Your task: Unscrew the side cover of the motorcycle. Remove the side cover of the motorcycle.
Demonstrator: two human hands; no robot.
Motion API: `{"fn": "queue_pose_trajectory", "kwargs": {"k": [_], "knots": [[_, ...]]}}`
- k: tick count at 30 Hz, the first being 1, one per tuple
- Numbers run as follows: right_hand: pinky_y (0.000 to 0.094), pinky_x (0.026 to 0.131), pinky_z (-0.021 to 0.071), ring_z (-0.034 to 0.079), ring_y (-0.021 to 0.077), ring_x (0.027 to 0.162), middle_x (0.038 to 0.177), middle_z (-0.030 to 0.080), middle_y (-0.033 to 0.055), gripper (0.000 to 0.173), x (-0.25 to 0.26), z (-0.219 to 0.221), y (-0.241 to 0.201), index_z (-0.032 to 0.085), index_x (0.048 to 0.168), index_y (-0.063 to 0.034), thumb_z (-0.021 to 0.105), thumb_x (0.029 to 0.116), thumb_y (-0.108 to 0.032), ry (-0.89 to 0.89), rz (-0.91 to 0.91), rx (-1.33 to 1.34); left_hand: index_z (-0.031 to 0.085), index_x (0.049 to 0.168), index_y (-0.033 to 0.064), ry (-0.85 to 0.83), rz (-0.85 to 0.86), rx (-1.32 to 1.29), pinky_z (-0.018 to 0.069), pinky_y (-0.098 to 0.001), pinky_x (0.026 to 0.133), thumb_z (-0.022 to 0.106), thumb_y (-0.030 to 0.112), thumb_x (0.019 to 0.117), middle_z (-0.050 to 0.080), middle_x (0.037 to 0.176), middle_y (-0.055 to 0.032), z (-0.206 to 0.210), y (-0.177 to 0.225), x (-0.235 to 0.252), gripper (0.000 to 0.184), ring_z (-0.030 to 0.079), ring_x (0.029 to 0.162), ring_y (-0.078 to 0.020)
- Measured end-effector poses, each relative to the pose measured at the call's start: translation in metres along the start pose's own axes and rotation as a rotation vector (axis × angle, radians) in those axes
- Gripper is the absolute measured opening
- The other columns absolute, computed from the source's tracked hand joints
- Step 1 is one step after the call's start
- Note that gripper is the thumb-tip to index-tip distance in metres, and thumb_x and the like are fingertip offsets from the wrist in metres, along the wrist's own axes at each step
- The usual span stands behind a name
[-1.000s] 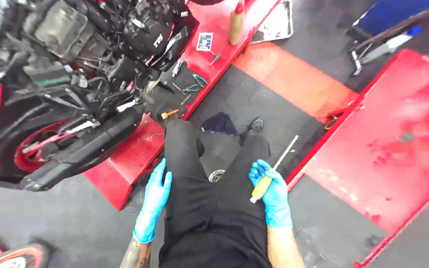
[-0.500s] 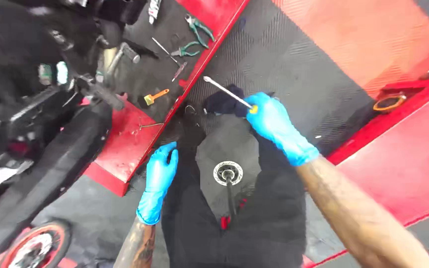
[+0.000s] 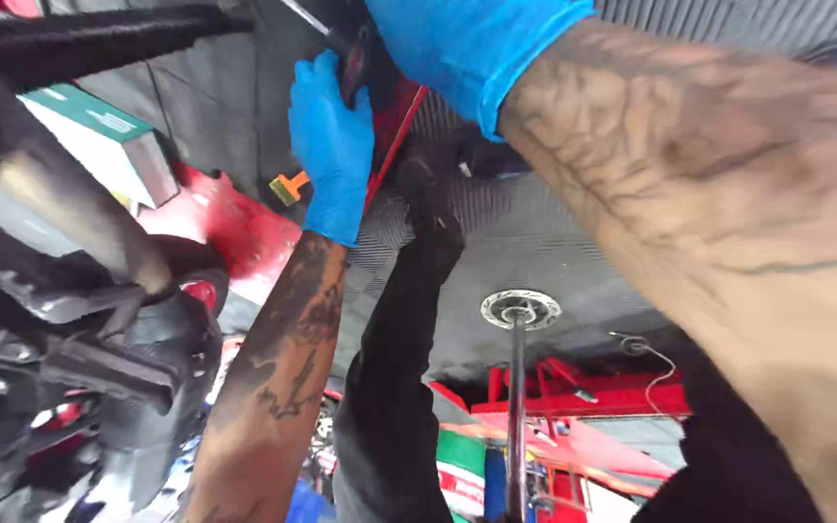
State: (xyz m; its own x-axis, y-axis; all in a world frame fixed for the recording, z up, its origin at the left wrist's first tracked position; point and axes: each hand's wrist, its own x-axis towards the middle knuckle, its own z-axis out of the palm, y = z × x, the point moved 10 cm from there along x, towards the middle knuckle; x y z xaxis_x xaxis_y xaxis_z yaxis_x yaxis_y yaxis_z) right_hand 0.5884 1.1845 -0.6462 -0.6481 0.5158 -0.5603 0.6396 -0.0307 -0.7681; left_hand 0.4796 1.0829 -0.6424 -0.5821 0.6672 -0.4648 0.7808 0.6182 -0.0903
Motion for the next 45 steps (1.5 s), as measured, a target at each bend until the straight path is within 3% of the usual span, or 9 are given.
{"fn": "queue_pose_trajectory", "kwargs": {"k": [3,7,13,19,22,26,30,36,45], "knots": [[0.0504,0.069,0.0517,0.066,0.0269,0.081,0.087,0.067,0.0109,0.022,-0.003,-0.015,0.001,0.072,0.099,-0.0096,0.065,0.0930,-0.030,-0.042,-0.075,-0.093,0.069,0.129,0.0153,0.034,0.049,-0.078,0.0550,-0.0374,0.093,0.062,0.033,0.0958,0.064,0.126,-0.0103,-0.017,0.004,-0.007,0.038,0.065,0.113,-0.0211],[0.0203,0.055,0.0494,0.058,0.0033,0.061,0.073,0.060,-0.0022,0.012,-0.057,-0.033,0.033,0.067,0.086,-0.0074,0.065,0.0970,-0.013,-0.004,0.056,0.683,0.063,0.133,0.0003,0.066,0.094,-0.412,0.0542,-0.0276,0.093,0.064,0.026,0.0991,0.063,0.123,-0.0134,-0.058,0.006,-0.051,0.042,0.064,0.106,-0.0154],[0.0374,0.080,0.0628,0.073,0.0205,0.092,0.105,0.074,0.0079,0.031,-0.153,-0.035,0.067,0.061,0.121,-0.0042,0.065,0.0991,-0.026,-0.098,0.220,1.387,0.073,0.121,0.0041,-0.027,0.533,-0.391,0.0539,-0.0423,0.100,0.071,0.012,0.0940,0.068,0.123,-0.0167,-0.094,0.121,-0.169,0.028,0.065,0.116,-0.0271],[0.0296,0.063,0.0595,0.067,0.0125,0.074,0.091,0.068,0.0034,0.042,-0.244,-0.104,0.133,0.063,0.131,-0.0112,0.063,0.0893,-0.016,-0.011,0.242,1.388,0.077,0.120,0.0172,-0.308,0.861,-0.300,0.0527,-0.0422,0.101,0.067,0.030,0.0992,0.074,0.119,-0.0037,-0.090,0.240,-0.213,0.027,0.067,0.114,-0.0208],[0.0305,0.063,0.0590,0.067,0.0138,0.076,0.092,0.069,0.0036,0.026,-0.276,-0.141,0.169,0.065,0.117,-0.0115,0.062,0.0918,-0.016,0.103,0.249,1.385,0.073,0.125,0.0090,-0.400,0.599,-0.521,0.0539,-0.0390,0.105,0.066,0.027,0.1001,0.072,0.124,-0.0054,-0.093,0.243,-0.166,0.031,0.066,0.118,-0.0156],[0.0336,0.065,0.0613,0.071,0.0160,0.078,0.096,0.074,0.0031,0.020,-0.296,-0.185,0.223,0.069,0.111,-0.0120,0.066,0.0919,-0.014,0.261,0.369,1.136,0.036,0.156,0.0065,-0.132,-0.144,-0.634,0.0486,-0.0492,0.107,0.064,0.044,0.0992,0.053,0.146,-0.0174,-0.091,0.169,-0.030,0.073,0.056,0.129,-0.0292],[0.0295,0.060,0.0585,0.071,0.0138,0.073,0.097,0.077,0.0025,0.018,-0.302,-0.205,0.229,0.074,0.108,-0.0111,0.068,0.0915,-0.012,0.266,0.445,0.994,0.045,0.148,0.0002,-0.177,-0.514,-0.600,0.0515,-0.0559,0.101,0.061,0.058,0.0969,0.053,0.143,-0.0243,-0.063,0.134,0.055,0.079,0.057,0.128,-0.0367],[0.0308,0.071,0.0618,0.072,0.0156,0.081,0.094,0.076,0.0045,0.015,-0.312,-0.166,0.190,0.071,0.103,-0.0061,0.068,0.0879,-0.009,0.207,0.507,1.215,0.062,0.125,-0.0008,-0.164,-0.572,-0.577,0.0597,-0.0482,0.078,0.073,0.032,0.0904,0.068,0.109,-0.0197,-0.050,0.152,0.071,0.049,0.069,0.093,-0.0297],[0.0287,0.070,0.0613,0.072,0.0128,0.078,0.092,0.076,0.0034,0.016,-0.324,-0.147,0.195,0.071,0.103,-0.0056,0.073,0.0874,-0.004,0.126,0.736,1.202,0.060,0.127,0.0014,0.123,-0.234,-0.514,0.0551,-0.0461,0.083,0.063,0.021,0.0938,0.067,0.108,-0.0135,-0.149,0.249,0.156,0.039,0.065,0.098,-0.0239]]}}
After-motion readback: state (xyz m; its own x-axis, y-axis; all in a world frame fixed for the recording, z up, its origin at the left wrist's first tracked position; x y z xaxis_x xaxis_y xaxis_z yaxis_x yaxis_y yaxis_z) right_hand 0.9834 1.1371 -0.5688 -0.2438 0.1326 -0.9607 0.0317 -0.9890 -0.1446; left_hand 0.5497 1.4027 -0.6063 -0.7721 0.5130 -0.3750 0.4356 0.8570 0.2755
